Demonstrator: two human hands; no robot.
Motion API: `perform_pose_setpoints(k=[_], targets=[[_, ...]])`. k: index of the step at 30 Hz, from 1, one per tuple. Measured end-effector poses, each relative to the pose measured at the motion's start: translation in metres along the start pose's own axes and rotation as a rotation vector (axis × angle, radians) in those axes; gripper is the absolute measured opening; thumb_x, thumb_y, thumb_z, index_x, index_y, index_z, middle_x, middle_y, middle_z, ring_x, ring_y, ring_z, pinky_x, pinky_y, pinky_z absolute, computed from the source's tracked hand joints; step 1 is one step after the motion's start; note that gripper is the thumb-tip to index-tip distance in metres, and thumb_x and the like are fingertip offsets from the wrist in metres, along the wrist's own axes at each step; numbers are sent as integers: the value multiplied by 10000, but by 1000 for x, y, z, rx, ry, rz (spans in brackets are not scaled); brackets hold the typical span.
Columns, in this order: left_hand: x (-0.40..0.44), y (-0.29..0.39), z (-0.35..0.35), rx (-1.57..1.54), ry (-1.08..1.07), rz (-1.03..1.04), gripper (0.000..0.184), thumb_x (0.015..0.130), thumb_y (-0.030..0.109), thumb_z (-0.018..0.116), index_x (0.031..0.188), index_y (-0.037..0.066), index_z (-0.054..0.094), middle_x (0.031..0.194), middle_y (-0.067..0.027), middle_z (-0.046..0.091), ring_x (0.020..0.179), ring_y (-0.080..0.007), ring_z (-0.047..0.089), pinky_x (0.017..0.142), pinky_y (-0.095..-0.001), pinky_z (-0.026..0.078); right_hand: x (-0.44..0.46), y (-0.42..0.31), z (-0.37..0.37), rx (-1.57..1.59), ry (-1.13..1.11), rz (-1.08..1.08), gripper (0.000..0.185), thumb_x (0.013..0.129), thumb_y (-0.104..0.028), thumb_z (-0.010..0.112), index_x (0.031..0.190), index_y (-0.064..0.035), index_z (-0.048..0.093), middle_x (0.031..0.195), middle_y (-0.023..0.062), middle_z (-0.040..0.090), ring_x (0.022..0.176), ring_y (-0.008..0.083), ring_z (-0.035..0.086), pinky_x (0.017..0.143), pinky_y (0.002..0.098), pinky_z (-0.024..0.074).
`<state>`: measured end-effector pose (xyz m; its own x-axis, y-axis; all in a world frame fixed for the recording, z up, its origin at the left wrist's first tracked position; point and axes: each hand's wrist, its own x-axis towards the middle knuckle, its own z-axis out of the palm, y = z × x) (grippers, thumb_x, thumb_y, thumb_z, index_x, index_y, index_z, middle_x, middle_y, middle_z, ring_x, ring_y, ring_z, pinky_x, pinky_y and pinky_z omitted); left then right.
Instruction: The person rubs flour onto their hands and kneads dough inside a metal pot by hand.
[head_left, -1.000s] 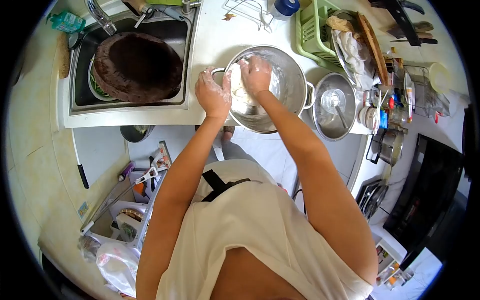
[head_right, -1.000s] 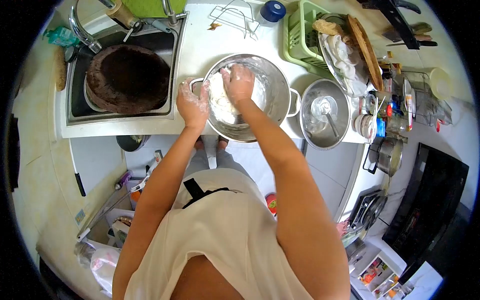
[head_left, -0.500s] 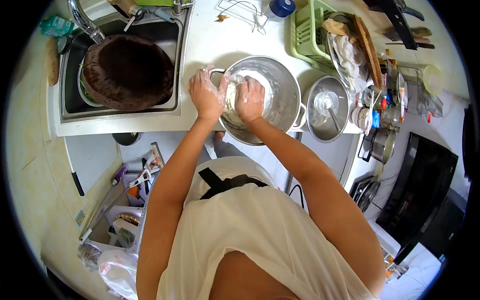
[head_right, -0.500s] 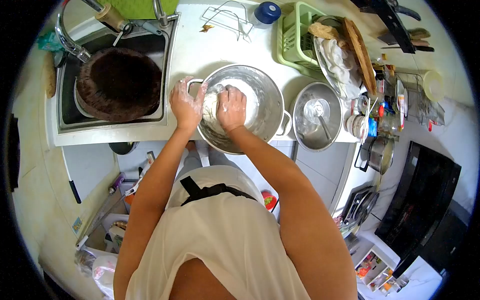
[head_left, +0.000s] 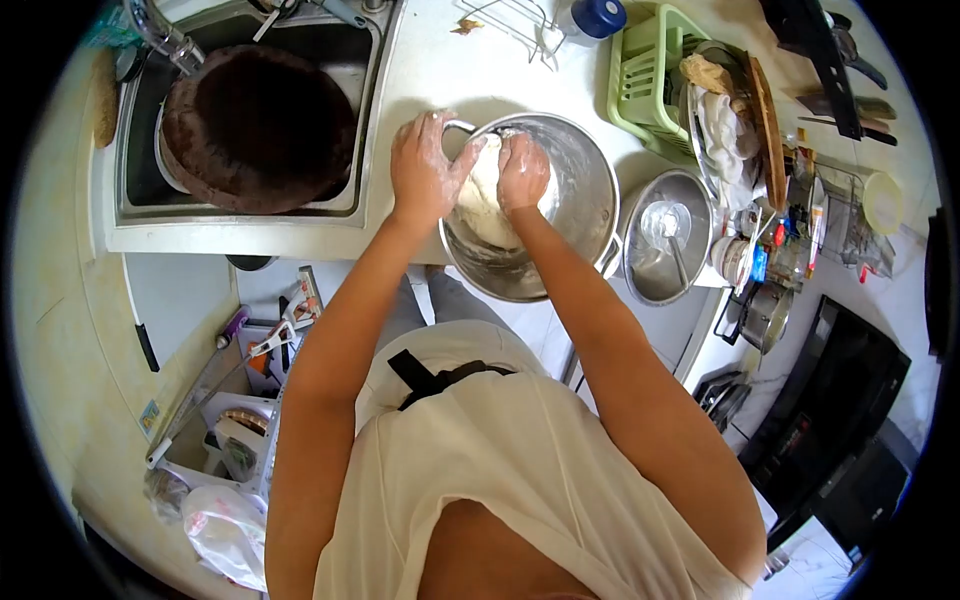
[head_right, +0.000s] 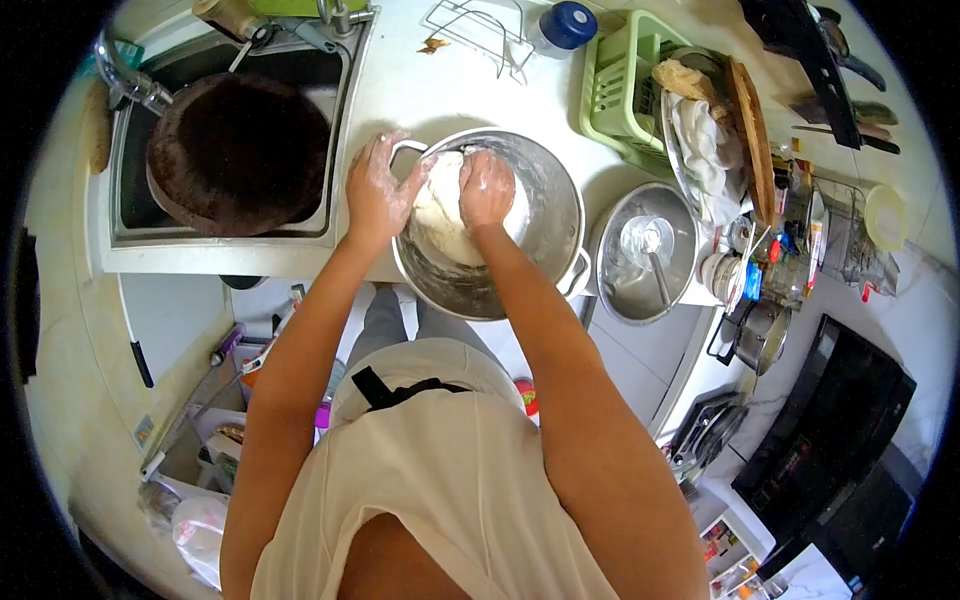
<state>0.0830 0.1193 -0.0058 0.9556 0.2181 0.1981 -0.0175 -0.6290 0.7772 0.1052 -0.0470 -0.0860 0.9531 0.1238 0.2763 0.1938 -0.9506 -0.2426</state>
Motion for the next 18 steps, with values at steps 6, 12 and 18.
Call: perform_pose_setpoints(k=[6,12,18], targets=[[-40,10,-13,15,76,-179,797,776,352,720,1370,-23,345,1318,-245,423,1191,-398,440,993,-464,356,4,-4,-12,237,-123,205,266,930,-281,492,866,-29,545,839,199,605,825,381,569,756,490,433],[-71,2,4,-131,98,-413,633,784,332,713,1207,-79,481,1183,-257,512,1092,-413,509,947,-436,401,23,-20,-43,405,-622,141,562,967,-502,289,1200,-96,600,1292,210,520,1223,389,444,1023,454,340],[-54,3,5,-167,105,-400,522,772,346,719,1090,-36,559,1146,-193,540,1049,-391,532,913,-444,419,27,-38,-88,-20,-774,-265,511,926,-458,342,1007,-124,720,1216,156,571,1175,355,463,1011,477,354]])
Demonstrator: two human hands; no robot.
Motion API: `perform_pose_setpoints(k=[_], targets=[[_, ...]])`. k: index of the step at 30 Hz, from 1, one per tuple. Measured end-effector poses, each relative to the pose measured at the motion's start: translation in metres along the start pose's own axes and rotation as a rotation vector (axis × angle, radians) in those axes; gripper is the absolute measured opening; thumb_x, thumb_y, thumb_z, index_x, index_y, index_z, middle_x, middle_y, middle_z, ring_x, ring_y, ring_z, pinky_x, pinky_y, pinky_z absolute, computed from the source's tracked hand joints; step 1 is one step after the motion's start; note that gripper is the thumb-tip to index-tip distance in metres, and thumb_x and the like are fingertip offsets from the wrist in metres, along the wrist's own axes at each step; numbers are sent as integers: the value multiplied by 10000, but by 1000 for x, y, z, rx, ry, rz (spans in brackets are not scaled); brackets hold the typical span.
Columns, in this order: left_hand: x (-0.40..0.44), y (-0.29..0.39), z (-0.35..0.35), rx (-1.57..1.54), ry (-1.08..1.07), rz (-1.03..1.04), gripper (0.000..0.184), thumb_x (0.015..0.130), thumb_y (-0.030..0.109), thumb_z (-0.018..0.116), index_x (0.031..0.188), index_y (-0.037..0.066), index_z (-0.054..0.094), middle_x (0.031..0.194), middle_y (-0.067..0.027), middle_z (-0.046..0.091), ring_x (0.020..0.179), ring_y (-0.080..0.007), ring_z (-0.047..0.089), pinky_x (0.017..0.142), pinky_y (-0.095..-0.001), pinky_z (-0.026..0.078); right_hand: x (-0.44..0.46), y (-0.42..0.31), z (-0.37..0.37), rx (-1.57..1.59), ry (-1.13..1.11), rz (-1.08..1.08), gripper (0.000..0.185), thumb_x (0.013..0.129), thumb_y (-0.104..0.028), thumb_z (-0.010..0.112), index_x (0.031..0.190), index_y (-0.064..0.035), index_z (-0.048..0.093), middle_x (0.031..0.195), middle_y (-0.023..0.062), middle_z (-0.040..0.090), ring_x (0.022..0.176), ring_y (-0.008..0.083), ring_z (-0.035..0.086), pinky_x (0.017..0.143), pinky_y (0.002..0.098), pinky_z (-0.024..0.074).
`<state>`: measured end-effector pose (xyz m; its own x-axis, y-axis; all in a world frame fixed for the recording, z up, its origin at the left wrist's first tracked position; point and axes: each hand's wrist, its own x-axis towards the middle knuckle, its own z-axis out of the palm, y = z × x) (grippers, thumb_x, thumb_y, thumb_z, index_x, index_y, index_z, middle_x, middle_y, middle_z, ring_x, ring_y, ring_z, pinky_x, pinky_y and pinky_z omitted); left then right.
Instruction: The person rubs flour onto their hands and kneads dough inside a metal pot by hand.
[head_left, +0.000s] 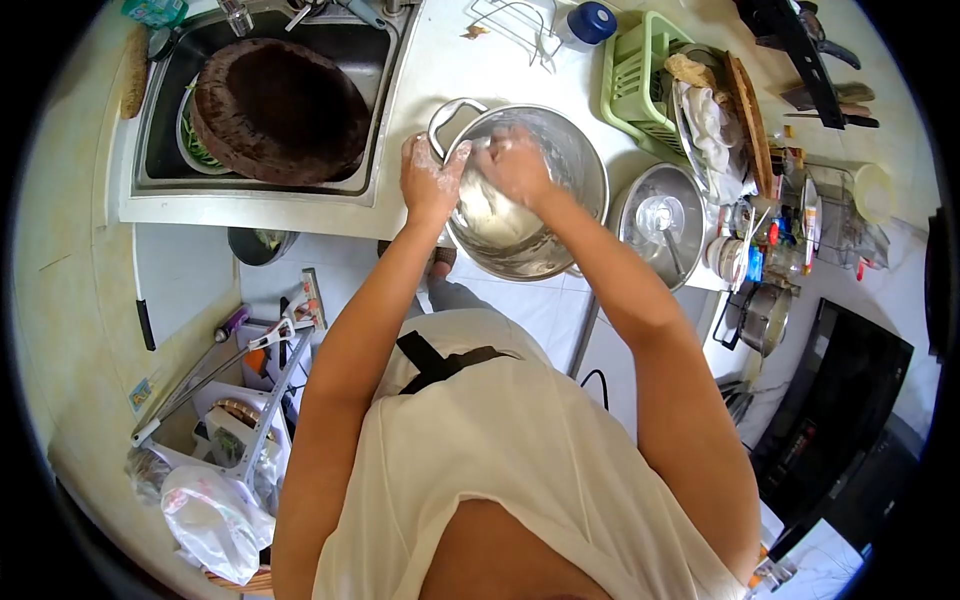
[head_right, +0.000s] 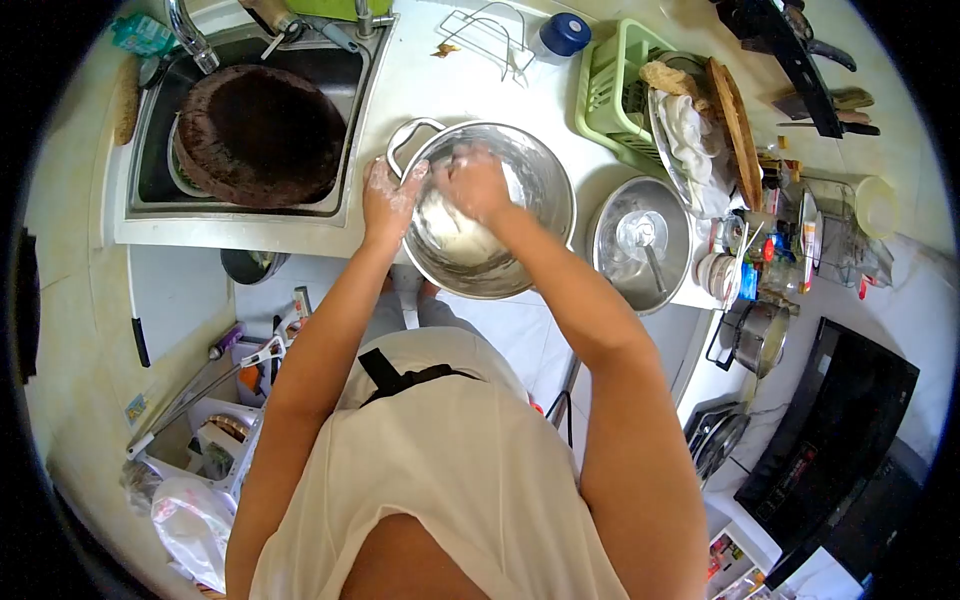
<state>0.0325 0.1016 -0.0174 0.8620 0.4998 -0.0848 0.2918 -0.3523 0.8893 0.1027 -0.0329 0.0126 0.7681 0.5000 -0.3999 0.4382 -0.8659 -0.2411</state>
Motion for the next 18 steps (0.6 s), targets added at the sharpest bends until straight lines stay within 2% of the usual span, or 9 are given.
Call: perform_pose_setpoints(k=[1,2,4,7,10,11,14,15,18], targets=[[3,-6,4,32,15,30,524,770,353,720,1086,-34,561,1150,-192,540,1047,-389,534,915,-444,418,-6,7,28,-60,78,-32,454,901,-412,411,859,-94,733,1094,135,589,1070,329,495,949,438,418],[5,-10,8,64,29,60,526,768,360,720,1081,-33,563,1154,-192,539,1045,-386,536,918,-444,417,-33,-13,9,159,100,24,369,870,-321,500,785,-28,708,1047,122,583,1021,321,504,910,402,453],[6,0,3,79,19,82,520,755,372,726,1042,-32,571,1094,-188,572,997,-384,552,886,-450,420,-56,-11,26,206,202,-55,271,817,-254,575,847,1,660,1020,130,561,970,316,517,887,409,453],[8,12,-6,108,-5,104,486,735,357,742,979,-32,583,987,-183,609,943,-387,563,835,-460,425,-46,-8,61,50,564,-275,280,739,-205,637,939,-12,610,983,136,561,936,316,529,848,423,449],[7,16,-7,112,-4,81,489,735,351,746,982,-42,595,998,-197,610,951,-388,565,846,-463,427,-15,-12,80,-42,684,-362,326,701,-211,649,975,-48,577,956,139,558,911,315,539,819,426,443],[9,11,-6,80,16,121,506,737,347,747,1001,-59,600,1003,-216,615,951,-396,567,857,-463,428,-11,-14,79,6,615,-450,291,688,-203,645,928,-45,601,927,134,568,901,323,545,818,438,443],[8,5,-1,55,10,107,536,743,347,745,1035,-77,593,1030,-230,612,961,-403,566,871,-457,427,0,-4,84,37,622,-501,252,679,-218,650,865,-50,619,899,134,571,886,323,548,811,435,444],[7,5,-1,90,11,110,523,742,341,744,1019,-75,589,1009,-228,612,951,-406,564,863,-460,428,9,-4,86,61,733,-509,199,673,-221,651,772,-51,621,820,120,577,836,305,554,791,422,446],[12,7,-4,120,-10,199,507,744,330,737,1014,-70,582,981,-228,610,945,-408,561,857,-466,427,20,-4,84,92,683,-383,177,671,-221,649,703,-52,607,756,105,578,768,290,556,753,415,447]])
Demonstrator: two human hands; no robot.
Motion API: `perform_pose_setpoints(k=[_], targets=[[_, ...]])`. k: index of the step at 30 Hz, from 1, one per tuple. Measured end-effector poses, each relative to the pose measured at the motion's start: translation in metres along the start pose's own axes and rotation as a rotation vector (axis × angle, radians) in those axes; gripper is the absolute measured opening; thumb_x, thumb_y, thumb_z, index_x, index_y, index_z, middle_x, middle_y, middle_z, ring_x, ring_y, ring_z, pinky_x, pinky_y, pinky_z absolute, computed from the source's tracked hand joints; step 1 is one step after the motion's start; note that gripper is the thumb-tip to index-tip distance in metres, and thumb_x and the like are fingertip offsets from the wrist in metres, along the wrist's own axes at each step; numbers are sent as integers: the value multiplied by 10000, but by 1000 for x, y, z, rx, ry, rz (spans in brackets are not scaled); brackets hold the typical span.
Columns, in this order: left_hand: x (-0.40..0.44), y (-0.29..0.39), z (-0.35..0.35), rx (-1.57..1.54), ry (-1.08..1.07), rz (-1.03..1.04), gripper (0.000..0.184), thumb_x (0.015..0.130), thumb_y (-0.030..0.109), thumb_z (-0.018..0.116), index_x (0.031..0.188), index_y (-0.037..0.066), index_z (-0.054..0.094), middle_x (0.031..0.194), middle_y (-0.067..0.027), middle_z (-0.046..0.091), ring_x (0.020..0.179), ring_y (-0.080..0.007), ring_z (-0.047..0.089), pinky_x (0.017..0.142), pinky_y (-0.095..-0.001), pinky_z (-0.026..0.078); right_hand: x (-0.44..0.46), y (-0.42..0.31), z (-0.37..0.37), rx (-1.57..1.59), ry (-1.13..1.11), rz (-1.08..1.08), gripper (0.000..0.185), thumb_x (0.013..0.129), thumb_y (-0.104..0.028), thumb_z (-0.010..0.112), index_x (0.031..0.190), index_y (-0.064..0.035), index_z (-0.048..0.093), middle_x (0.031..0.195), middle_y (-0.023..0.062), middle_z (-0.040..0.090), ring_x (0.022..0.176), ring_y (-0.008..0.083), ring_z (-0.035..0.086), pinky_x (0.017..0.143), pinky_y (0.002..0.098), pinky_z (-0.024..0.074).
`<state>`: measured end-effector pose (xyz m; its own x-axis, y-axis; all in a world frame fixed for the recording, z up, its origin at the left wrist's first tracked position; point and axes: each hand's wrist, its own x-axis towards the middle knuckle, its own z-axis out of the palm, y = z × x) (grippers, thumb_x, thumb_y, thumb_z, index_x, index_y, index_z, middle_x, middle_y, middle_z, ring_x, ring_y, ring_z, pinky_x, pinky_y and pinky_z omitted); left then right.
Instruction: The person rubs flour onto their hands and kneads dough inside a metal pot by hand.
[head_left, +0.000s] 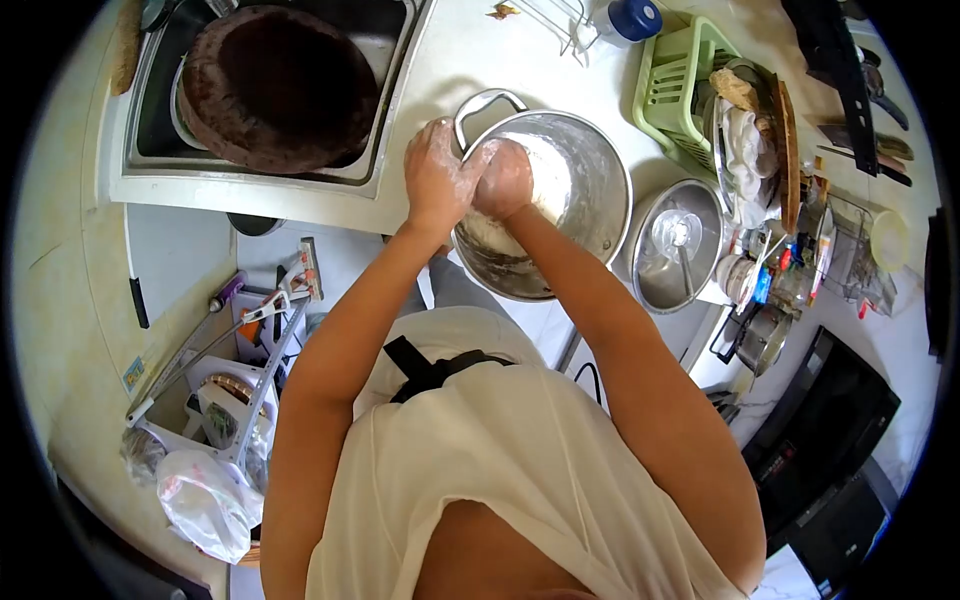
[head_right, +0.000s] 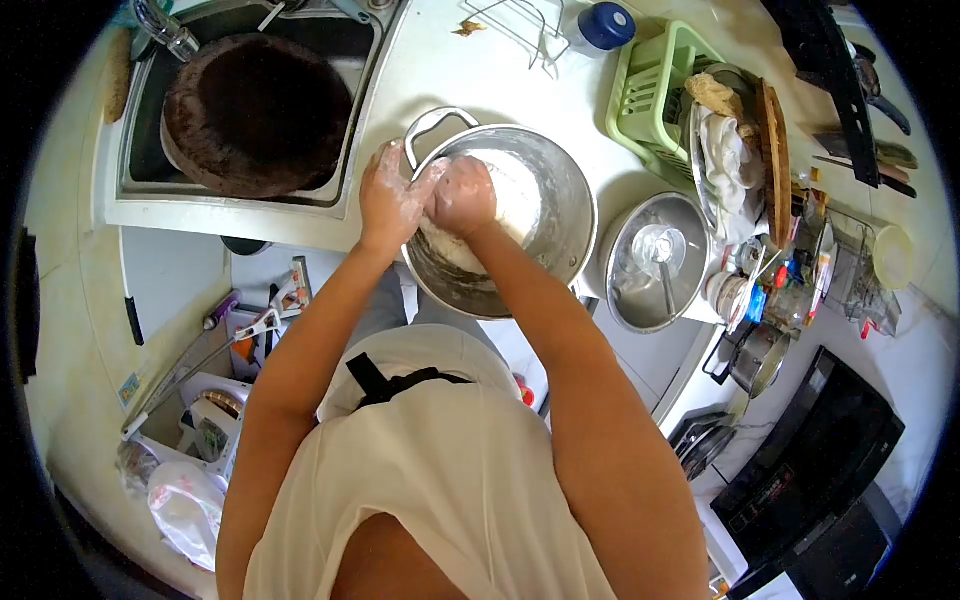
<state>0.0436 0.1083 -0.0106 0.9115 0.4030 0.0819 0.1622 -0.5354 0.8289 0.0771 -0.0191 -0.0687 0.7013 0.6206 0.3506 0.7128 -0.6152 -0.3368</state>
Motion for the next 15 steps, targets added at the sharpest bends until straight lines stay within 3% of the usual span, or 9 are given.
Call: perform_pose_setpoints(k=[4,8,9,12,15], targets=[[3,-11,8,0,-6,44,492,757,323,726,1033,-58,580,968,-234,614,936,-410,570,839,-452,440,5,8,12,-86,110,17,151,691,-201,634,643,-62,603,727,89,589,725,260,563,709,417,448],[6,-8,3,8,-84,-63,539,779,363,713,1096,-52,582,1008,-243,627,966,-385,595,839,-398,463,6,3,5,-131,-34,63,218,770,-245,568,716,-51,648,766,90,619,807,247,575,798,407,443],[8,-7,2,23,-88,-56,547,776,371,715,1100,-50,583,1012,-241,629,972,-383,596,844,-397,462,8,4,0,-137,-243,158,288,826,-299,526,819,-54,676,846,101,655,904,253,585,854,408,431],[11,4,-3,45,-136,-81,564,773,407,710,1105,-36,598,1020,-228,636,981,-376,596,873,-411,450,6,4,-40,-178,-198,-72,324,862,-341,510,921,-68,675,936,120,676,985,257,591,910,406,415],[14,6,-4,54,-147,-45,564,767,428,711,1095,-20,613,1029,-214,639,984,-369,597,884,-421,444,19,-15,-99,-51,-591,330,354,891,-367,481,1024,-79,638,977,183,670,1047,238,587,818,428,486]])
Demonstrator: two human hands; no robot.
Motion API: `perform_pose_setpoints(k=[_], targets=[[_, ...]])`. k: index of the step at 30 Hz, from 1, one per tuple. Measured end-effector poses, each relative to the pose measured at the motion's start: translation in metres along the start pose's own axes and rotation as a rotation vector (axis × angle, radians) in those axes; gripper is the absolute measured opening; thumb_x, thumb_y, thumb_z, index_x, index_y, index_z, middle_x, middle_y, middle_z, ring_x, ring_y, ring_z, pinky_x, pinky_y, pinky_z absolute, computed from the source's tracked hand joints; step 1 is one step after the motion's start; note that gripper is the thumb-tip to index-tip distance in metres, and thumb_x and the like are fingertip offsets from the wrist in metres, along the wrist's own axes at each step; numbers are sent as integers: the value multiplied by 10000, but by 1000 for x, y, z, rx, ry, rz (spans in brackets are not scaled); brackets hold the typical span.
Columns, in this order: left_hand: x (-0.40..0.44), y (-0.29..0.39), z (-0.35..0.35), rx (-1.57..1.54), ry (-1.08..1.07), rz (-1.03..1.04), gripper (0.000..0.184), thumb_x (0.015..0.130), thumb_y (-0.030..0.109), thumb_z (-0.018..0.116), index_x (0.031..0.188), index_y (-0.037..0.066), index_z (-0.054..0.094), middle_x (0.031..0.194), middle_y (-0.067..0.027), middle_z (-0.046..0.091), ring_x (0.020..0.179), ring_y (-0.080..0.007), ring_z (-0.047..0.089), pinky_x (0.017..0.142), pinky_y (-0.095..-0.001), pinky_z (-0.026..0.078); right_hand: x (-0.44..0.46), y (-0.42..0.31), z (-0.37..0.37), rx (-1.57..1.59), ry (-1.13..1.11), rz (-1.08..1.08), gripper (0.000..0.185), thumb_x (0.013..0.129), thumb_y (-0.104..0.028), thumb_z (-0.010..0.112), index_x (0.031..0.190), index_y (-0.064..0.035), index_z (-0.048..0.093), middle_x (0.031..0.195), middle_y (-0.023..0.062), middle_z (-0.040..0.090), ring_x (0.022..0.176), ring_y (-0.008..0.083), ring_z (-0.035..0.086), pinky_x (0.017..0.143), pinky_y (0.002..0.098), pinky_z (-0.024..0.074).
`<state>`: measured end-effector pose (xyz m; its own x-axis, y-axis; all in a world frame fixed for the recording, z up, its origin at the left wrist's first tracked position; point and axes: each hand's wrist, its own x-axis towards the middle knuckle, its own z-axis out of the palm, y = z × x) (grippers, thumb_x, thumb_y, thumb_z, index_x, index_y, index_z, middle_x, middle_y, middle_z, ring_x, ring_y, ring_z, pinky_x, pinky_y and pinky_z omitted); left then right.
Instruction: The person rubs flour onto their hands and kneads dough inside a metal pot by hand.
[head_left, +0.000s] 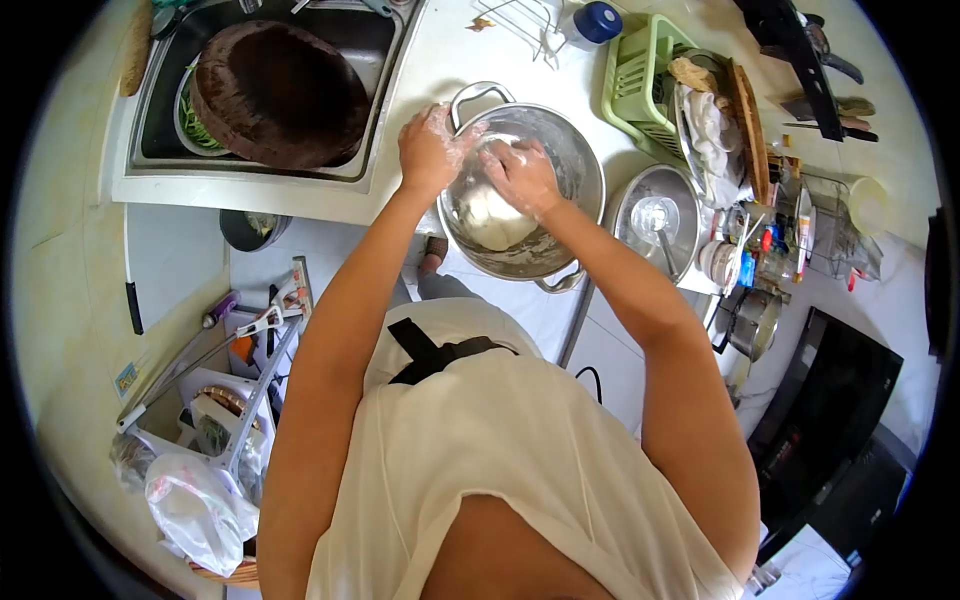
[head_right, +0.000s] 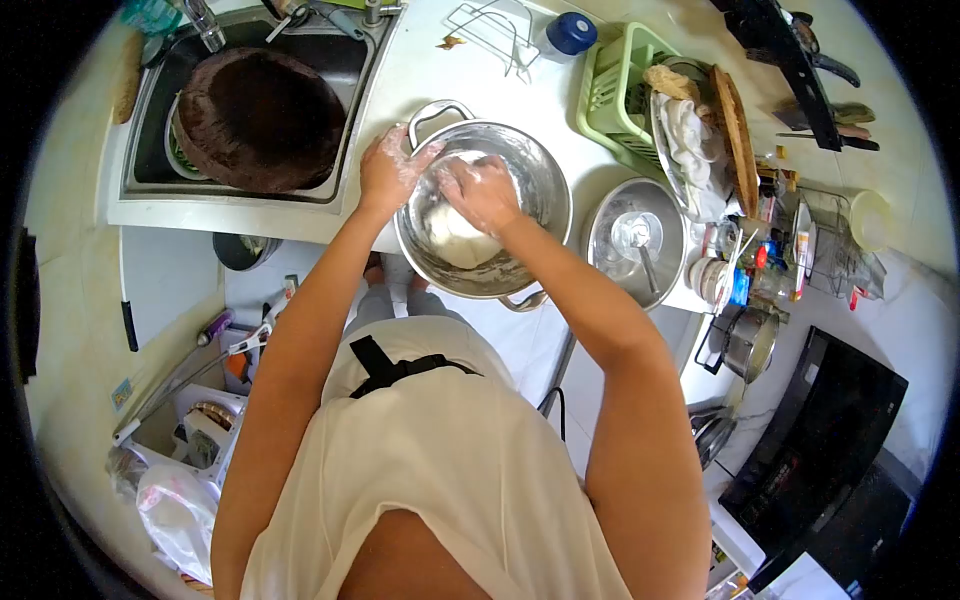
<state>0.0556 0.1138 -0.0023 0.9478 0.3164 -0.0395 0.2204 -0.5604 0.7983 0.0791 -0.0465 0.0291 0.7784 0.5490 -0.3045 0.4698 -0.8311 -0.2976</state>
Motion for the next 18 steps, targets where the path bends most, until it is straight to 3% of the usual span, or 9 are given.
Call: perform_pose_setpoints(k=[2,5,6,9,18], targets=[[0,-5,6,-33,54,33,532,750,446,716,1016,-6,628,973,-181,632,930,-363,588,849,-440,433,-20,3,3,1,-99,204,285,867,-298,520,1011,-72,617,973,198,644,999,262,592,682,447,523],[1,-6,7,-73,61,33,502,742,440,722,971,2,637,941,-163,627,899,-363,582,832,-450,427,-39,14,34,-72,278,-42,201,814,-221,573,949,-74,601,984,162,603,948,293,581,712,434,514],[2,-4,5,-83,54,26,498,743,436,722,970,1,638,943,-165,626,899,-365,581,833,-451,427,-36,16,41,-91,319,-183,206,749,-178,616,917,-67,574,1027,139,547,919,310,553,769,411,485],[0,-2,5,-101,46,20,481,749,419,720,966,-2,639,946,-174,623,903,-369,577,838,-451,425,-22,13,59,-140,382,-330,191,745,-165,620,908,-77,573,1002,124,552,929,293,542,778,386,462],[3,-3,4,-119,66,107,479,752,367,730,989,-33,618,959,-192,619,923,-375,567,857,-450,416,21,21,81,-14,470,-374,140,739,-160,628,839,-74,583,871,98,564,802,276,549,692,401,441]])
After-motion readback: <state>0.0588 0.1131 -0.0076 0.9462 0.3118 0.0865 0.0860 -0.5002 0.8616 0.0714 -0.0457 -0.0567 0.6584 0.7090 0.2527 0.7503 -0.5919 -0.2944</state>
